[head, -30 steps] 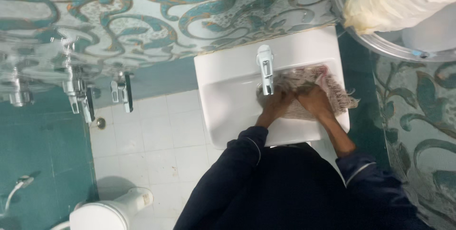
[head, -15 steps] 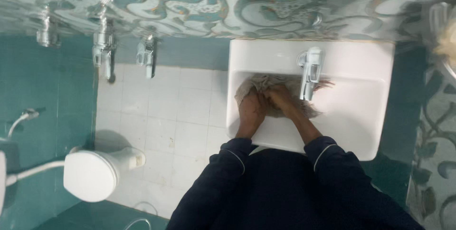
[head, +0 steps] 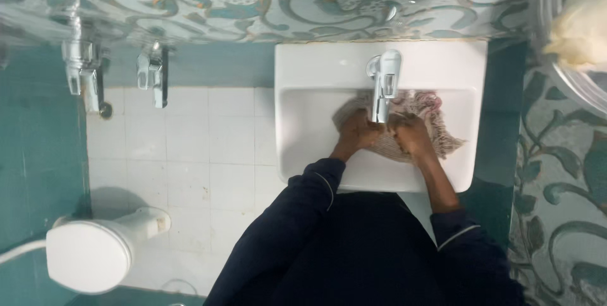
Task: The person wipes the inside and edges of a sink with a cloth, then rinses the cloth under a faucet and wrings it out repeatedly.
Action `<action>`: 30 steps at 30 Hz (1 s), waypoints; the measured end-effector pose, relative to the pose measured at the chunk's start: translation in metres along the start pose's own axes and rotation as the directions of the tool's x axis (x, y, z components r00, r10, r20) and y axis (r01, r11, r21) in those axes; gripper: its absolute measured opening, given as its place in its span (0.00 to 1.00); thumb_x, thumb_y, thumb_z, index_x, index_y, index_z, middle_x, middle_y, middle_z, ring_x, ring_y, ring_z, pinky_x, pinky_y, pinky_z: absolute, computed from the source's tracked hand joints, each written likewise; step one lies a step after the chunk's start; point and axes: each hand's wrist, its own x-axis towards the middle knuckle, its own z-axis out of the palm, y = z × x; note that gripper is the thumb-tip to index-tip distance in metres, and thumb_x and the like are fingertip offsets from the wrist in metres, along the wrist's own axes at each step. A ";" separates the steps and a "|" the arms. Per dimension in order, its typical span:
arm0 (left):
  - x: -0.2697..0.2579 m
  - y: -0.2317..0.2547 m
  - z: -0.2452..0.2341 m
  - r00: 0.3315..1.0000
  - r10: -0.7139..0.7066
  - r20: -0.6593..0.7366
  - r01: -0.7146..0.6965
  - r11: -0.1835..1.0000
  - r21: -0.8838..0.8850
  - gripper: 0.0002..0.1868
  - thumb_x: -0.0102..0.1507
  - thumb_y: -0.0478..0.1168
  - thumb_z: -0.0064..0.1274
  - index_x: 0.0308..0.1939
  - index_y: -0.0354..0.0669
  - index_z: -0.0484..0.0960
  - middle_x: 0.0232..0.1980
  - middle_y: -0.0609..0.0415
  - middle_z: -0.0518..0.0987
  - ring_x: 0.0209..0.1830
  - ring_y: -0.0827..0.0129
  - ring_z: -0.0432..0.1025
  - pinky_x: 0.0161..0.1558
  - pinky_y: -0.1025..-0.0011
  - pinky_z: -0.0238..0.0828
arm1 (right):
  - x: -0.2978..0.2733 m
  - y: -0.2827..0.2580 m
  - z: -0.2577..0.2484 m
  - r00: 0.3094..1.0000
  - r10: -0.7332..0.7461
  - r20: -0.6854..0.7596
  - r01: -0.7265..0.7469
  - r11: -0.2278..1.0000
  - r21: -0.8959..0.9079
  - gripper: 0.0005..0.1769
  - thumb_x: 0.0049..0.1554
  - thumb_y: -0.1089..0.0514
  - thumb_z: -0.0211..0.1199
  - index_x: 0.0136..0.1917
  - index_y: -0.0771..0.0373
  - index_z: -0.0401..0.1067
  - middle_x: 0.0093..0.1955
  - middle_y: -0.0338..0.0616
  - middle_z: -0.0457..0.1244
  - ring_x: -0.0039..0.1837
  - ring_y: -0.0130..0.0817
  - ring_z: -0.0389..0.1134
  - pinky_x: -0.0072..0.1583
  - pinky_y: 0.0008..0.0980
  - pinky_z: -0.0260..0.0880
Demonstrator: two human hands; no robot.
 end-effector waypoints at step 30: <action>0.021 -0.006 0.015 0.870 0.209 0.446 -0.374 0.870 0.321 0.13 0.53 0.44 0.61 0.34 0.37 0.86 0.34 0.41 0.81 0.33 0.54 0.75 0.34 0.61 0.74 | 0.014 0.030 0.004 0.547 -0.835 0.056 0.737 0.449 -0.504 0.09 0.56 0.63 0.56 0.37 0.64 0.76 0.50 0.50 0.71 0.52 0.40 0.73 0.58 0.38 0.74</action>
